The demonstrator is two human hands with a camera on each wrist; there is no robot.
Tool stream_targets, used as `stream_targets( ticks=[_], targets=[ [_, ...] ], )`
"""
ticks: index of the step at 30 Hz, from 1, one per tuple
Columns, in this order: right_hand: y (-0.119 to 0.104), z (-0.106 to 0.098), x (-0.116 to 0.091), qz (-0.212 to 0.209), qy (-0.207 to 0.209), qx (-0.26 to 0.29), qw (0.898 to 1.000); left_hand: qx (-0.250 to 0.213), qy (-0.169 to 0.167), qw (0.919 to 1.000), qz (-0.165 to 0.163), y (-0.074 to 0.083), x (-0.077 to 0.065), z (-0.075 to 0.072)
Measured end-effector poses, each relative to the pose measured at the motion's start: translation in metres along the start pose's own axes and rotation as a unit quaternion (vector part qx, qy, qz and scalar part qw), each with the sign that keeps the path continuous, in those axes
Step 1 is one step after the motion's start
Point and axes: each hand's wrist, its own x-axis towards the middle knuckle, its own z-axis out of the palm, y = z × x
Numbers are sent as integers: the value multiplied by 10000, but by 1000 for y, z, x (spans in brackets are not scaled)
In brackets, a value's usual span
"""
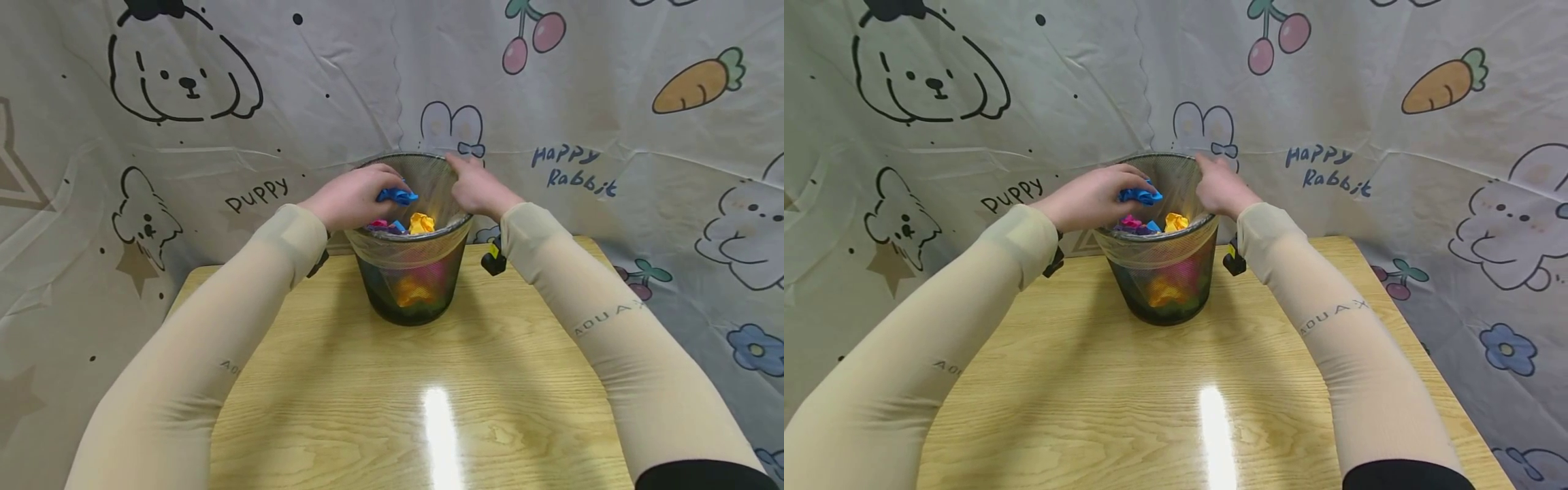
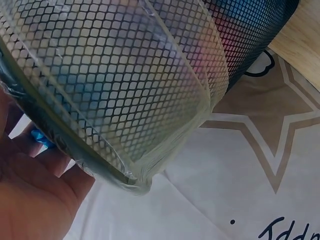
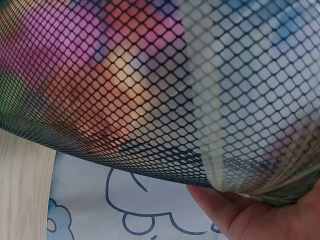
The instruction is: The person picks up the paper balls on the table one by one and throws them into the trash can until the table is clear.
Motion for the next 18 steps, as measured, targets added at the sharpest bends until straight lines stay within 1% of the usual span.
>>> stream_targets(
  ticks=[3,8,18],
  targets=[
    [0,0,0,4,-3,-9,10000,24,-42,10000,-18,0,0,0],
    [-1,0,0,18,-3,11,10000,55,-112,9997,-215,0,0,-2],
    [0,2,-1,10,11,46,10000,142,86,9995,-277,-4,-2,0]
  ],
)
